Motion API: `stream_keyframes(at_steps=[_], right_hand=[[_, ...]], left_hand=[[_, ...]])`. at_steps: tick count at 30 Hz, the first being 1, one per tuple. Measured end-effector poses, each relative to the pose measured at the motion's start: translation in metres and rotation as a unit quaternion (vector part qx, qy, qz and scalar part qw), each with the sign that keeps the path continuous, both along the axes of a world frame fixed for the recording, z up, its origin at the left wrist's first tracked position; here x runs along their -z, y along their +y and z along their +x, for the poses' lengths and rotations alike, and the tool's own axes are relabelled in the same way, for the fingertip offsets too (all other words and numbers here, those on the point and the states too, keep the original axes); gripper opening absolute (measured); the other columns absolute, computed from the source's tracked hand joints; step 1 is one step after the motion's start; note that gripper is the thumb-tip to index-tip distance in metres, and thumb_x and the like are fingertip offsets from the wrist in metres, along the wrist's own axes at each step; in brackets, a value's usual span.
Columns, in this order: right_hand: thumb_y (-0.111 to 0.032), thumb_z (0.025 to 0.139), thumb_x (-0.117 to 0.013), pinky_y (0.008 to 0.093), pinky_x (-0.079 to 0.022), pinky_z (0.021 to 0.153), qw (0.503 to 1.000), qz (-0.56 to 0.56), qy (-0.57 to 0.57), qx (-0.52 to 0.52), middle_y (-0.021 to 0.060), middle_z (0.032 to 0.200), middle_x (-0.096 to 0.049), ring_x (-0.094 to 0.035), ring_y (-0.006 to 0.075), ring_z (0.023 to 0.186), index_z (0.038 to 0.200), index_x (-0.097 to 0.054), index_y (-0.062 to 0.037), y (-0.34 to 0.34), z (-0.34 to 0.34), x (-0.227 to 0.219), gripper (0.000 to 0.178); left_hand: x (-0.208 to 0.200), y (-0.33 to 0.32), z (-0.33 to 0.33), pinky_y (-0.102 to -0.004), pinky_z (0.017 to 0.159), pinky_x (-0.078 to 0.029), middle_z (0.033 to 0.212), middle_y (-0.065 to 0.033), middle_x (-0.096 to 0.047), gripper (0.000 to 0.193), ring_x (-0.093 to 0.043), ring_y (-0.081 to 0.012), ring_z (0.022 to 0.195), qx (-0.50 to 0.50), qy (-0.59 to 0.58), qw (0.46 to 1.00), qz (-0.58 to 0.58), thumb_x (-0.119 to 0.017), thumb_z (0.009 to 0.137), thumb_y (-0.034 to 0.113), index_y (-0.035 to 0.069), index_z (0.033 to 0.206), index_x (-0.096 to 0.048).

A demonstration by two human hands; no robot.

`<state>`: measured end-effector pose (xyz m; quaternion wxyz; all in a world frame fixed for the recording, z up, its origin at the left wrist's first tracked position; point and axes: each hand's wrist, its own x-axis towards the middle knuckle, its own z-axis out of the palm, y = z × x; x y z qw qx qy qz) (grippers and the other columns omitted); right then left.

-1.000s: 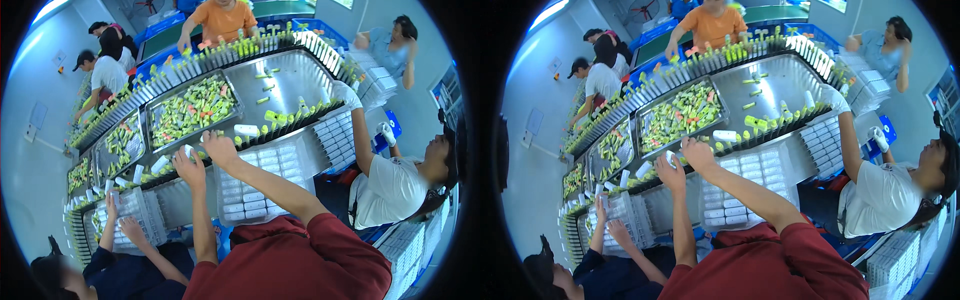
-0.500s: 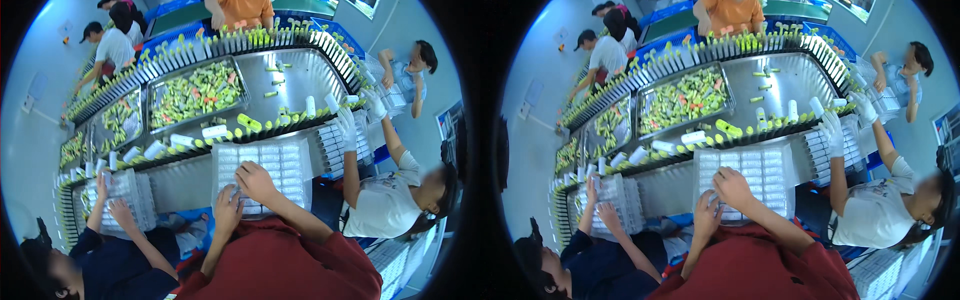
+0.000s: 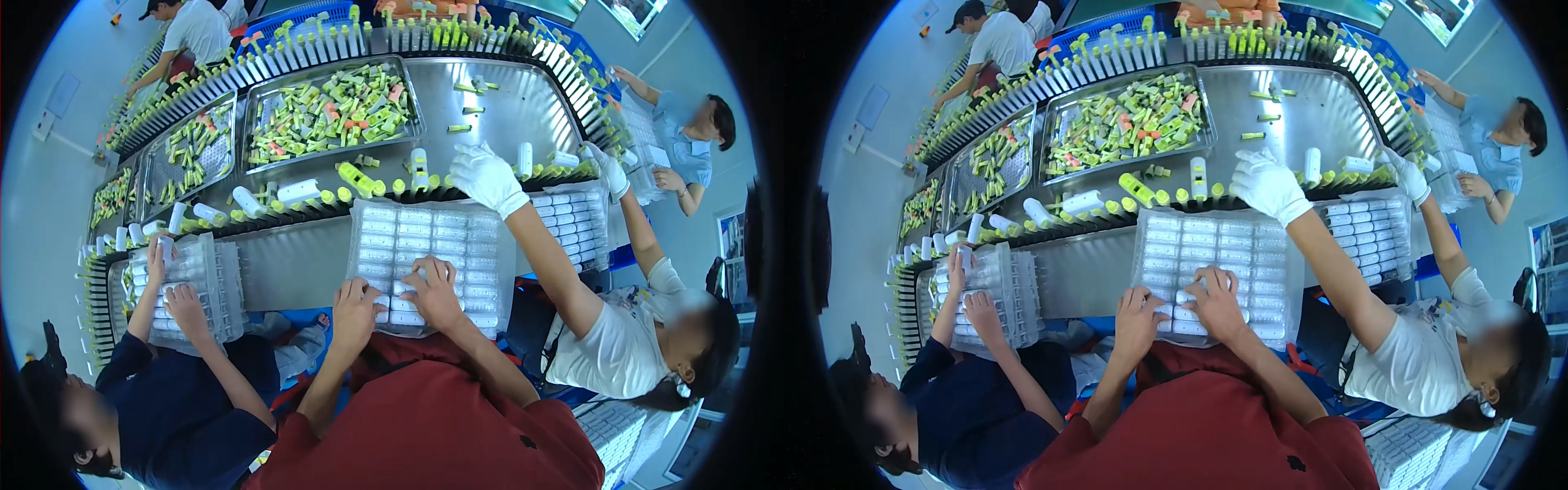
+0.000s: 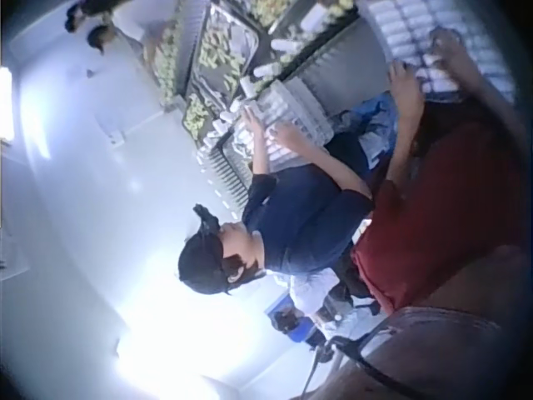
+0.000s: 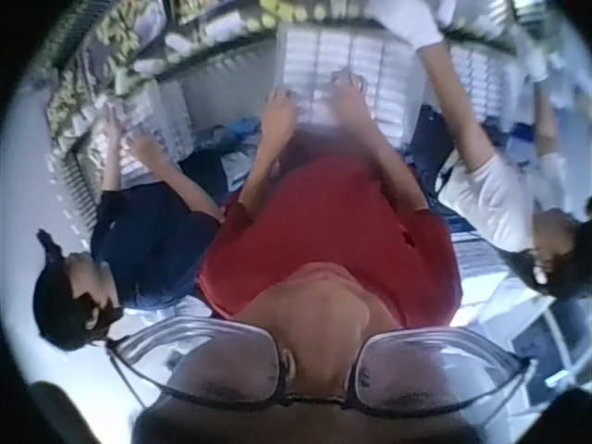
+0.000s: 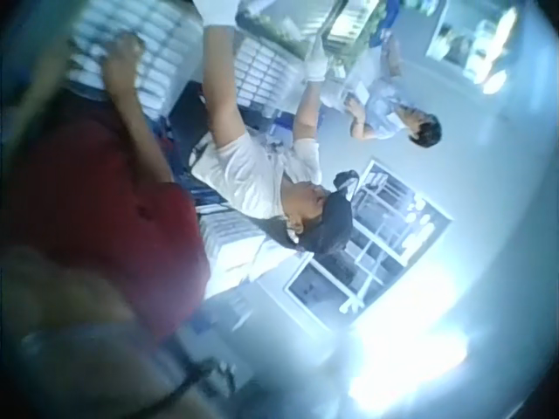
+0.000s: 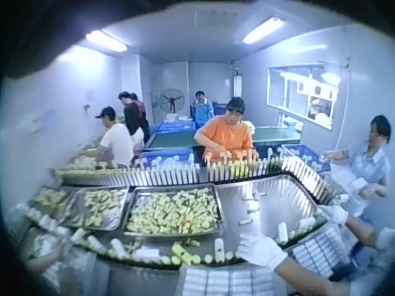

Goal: The person packs items by picking small white components from the assembly line and placing them into the compartments of a plastic tray by hand.

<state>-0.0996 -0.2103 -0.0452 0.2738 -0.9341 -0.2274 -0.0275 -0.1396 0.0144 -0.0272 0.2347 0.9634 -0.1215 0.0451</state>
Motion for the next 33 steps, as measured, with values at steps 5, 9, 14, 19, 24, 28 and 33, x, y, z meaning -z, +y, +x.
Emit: stream_keyframes(at_steps=[5,9,14,19,24,28,33], right_hand=[[-0.016,0.105,-0.066,0.0583,-0.055,0.086,0.975,0.135,0.152,0.089,0.0269,0.12,-0.072,-0.07,0.0514,0.103,0.14,-0.051,-0.0007,0.021,0.035,-0.049,0.041],[-0.023,0.107,-0.065,0.0566,-0.058,0.072,0.968,0.137,-0.124,0.17,0.0271,0.112,-0.072,-0.073,0.0494,0.083,0.134,-0.06,0.0,0.079,0.14,-0.074,0.036],[-0.032,0.106,-0.066,0.0496,-0.063,0.071,0.994,-0.067,-0.054,0.073,0.0205,0.107,-0.072,-0.078,0.0372,0.084,0.115,-0.062,-0.0016,0.161,0.189,-0.066,0.032],[-0.029,0.106,-0.065,0.0476,-0.063,0.067,0.994,-0.037,-0.081,0.06,0.0208,0.107,-0.071,-0.077,0.0383,0.084,0.119,-0.055,0.0002,0.182,0.207,-0.044,0.034],[-0.028,0.099,-0.068,0.0537,-0.06,0.073,0.993,0.098,0.06,-0.02,0.0232,0.126,-0.064,-0.072,0.0425,0.098,0.142,-0.052,0.002,0.169,0.139,-0.041,0.055],[-0.025,0.089,-0.073,0.0471,-0.053,0.091,0.985,0.102,-0.114,-0.077,0.0128,0.12,-0.063,-0.066,0.0338,0.111,0.111,-0.069,-0.0087,0.062,0.049,-0.009,0.027],[-0.032,0.096,-0.074,0.0429,-0.054,0.098,0.993,-0.084,-0.02,-0.081,0.0109,0.121,-0.065,-0.066,0.0299,0.114,0.124,-0.069,-0.0059,-0.012,-0.037,0.005,0.038]], left_hand=[[0.002,0.009,-0.012,-0.0502,0.091,-0.052,0.12,-0.0147,-0.069,0.034,-0.066,-0.0368,0.114,-0.032,-0.106,0.993,-0.049,-0.077,0.095,0.015,0.002,0.124,-0.064],[0.001,0.009,-0.012,-0.0407,0.071,-0.056,0.089,-0.0181,-0.071,0.023,-0.071,-0.0333,0.073,-0.147,0.031,0.945,-0.289,-0.051,0.115,0.013,-0.005,0.127,-0.057],[0.009,-0.002,-0.022,-0.0328,0.068,-0.055,0.087,-0.0093,-0.068,0.033,-0.064,-0.0152,0.072,-0.202,-0.003,0.817,-0.539,-0.04,0.119,0.024,-0.003,0.129,-0.057],[-0.027,-0.038,-0.003,-0.0338,0.07,-0.055,0.092,-0.0112,-0.062,0.057,-0.061,-0.0182,0.078,-0.158,-0.033,0.777,-0.608,-0.033,0.12,0.047,-0.002,0.139,-0.053],[-0.065,-0.052,0.021,-0.0352,0.075,-0.055,0.091,-0.0126,-0.062,0.066,-0.062,-0.02,0.078,-0.064,-0.105,0.785,-0.607,-0.037,0.116,0.057,-0.004,0.138,-0.051],[-0.055,-0.06,0.035,-0.0342,0.077,-0.053,0.092,-0.0135,-0.065,0.052,-0.062,-0.0195,0.081,-0.046,-0.086,0.827,-0.553,-0.039,0.117,0.042,-0.005,0.131,-0.056],[-0.013,-0.072,0.063,-0.0331,0.067,-0.052,0.088,-0.0103,-0.069,0.033,-0.065,-0.0161,0.071,-0.006,0.047,0.854,-0.518,-0.046,0.117,0.025,-0.003,0.123,-0.062]])
